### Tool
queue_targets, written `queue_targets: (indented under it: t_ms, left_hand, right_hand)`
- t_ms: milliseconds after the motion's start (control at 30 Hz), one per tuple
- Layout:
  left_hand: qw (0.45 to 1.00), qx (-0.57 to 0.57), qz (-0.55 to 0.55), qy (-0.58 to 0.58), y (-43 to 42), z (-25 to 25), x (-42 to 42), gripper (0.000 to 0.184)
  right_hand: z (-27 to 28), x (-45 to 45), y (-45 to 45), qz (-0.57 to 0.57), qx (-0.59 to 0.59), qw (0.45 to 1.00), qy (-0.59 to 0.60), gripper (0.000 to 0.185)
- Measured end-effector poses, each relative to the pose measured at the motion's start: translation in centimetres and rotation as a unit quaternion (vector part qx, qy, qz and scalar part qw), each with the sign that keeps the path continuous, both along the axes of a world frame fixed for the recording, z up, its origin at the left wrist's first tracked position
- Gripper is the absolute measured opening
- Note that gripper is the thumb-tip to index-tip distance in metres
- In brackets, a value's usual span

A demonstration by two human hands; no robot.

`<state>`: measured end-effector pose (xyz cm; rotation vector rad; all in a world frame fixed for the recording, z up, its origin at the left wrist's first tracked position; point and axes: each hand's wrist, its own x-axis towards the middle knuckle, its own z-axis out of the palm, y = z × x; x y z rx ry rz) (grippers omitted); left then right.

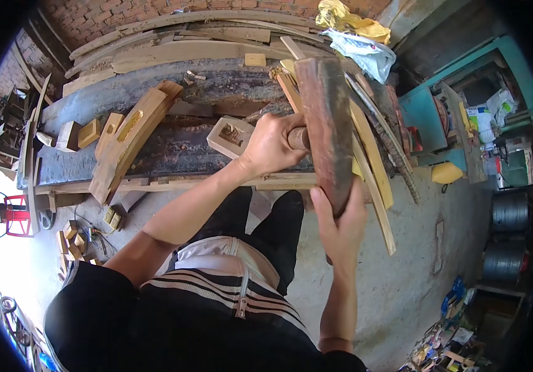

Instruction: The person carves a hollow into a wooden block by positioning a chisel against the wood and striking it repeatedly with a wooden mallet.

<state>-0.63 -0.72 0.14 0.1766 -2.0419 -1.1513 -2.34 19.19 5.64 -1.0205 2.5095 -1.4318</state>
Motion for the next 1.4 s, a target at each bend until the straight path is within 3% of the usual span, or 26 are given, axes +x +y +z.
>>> queue_targets:
  t_ms: [33, 100, 133, 233, 267, 367, 433, 500, 533, 567, 633, 667, 767, 900, 967, 1000, 1133, 1400]
  left_hand:
    - [1.0, -0.001, -0.008, -0.005, 0.0, -0.1, 0.2, 0.022]
    - [1.0, 0.009, -0.004, -0.011, 0.4, -0.5, 0.4, 0.02]
    - [1.0, 0.01, -0.002, -0.01, 0.4, -0.2, 0.3, 0.018]
    - [1.0, 0.003, -0.006, 0.005, 0.2, -0.3, 0.1, 0.016]
    - [1.0, 0.007, -0.004, -0.002, 0.1, -0.6, 0.1, 0.018]
    - [1.0, -0.021, 0.005, 0.002, -0.4, -0.5, 0.2, 0.022]
    - [0.998, 0.036, -0.049, 0.032, 0.1, -0.1, 0.9, 0.014]
    - [0.999, 0.016, -0.032, 0.011, 0.3, 0.1, 1.3, 0.016]
    - [0.998, 0.035, -0.043, 0.013, 0.4, 0.4, 1.5, 0.016]
    - [0.997, 0.054, -0.052, 0.016, 0.4, 0.7, 1.5, 0.016]
    - [0.996, 0.036, -0.032, 0.072, 0.5, 0.1, 1.2, 0.013]
    - [0.995, 0.063, -0.034, 0.068, 0.4, 0.3, 1.3, 0.014]
    - [0.993, 0.106, -0.027, 0.052, -1.2, 0.3, 1.6, 0.015]
    - [0.959, 0.238, 0.061, 0.14, -4.9, 1.5, 1.2, 0.018]
    - [0.955, 0.264, 0.107, 0.076, -6.6, 2.7, 2.0, 0.021]
    - [0.953, 0.263, 0.101, 0.112, -7.3, 2.3, 1.6, 0.024]
    - [0.958, 0.268, 0.054, 0.083, -5.4, 4.7, 2.7, 0.026]
    - [0.995, 0.093, 0.018, 0.017, -0.6, 1.1, 0.4, 0.017]
  right_hand:
    - [0.5, 0.1, -0.1, 0.004, 0.002, 1.0, -0.001, 0.024]
    - [1.8, 0.8, 0.2, 0.013, -0.168, 0.986, 0.022, 0.037]
    - [2.5, 0.3, 0.8, 0.06, -0.197, 0.978, 0.032, 0.038]
    - [1.1, -0.2, 0.4, 0.113, -0.188, 0.973, 0.073, 0.038]
    - [0.2, -0.1, -0.1, 0.057, -0.052, 0.993, 0.09, 0.032]
    - [0.3, 0.8, -0.9, 0.058, -0.042, 0.995, 0.065, 0.022]
    - [0.9, 1.4, -0.1, 0.042, -0.047, 0.998, 0.004, 0.022]
    - [1.2, 1.3, 0.3, 0.067, -0.223, 0.972, 0.007, 0.028]
    - [0.9, 0.1, 0.3, 0.123, -0.187, 0.968, 0.114, 0.029]
    - [0.3, 0.0, 0.1, 0.123, -0.188, 0.967, 0.118, 0.029]
    - [-0.7, 0.8, -0.4, 0.059, -0.014, 0.998, 0.009, 0.028]
    - [-0.9, 0.8, 0.2, 0.034, 0.011, 0.999, -0.034, 0.052]
    - [-1.9, 1.3, 0.8, 0.013, -0.036, 0.993, -0.108, 0.053]
    - [-3.0, 1.5, 1.5, -0.016, -0.061, 0.996, -0.06, 0.052]
    - [-2.0, 2.3, 1.7, -0.021, -0.091, 0.986, -0.138, 0.048]
    - [-2.3, 2.3, 1.8, -0.023, -0.091, 0.986, -0.138, 0.048]
    - [-3.3, 2.0, 2.3, -0.044, -0.139, 0.973, -0.181, 0.044]
    - [-3.2, 2.5, 2.5, -0.066, -0.125, 0.975, -0.173, 0.041]
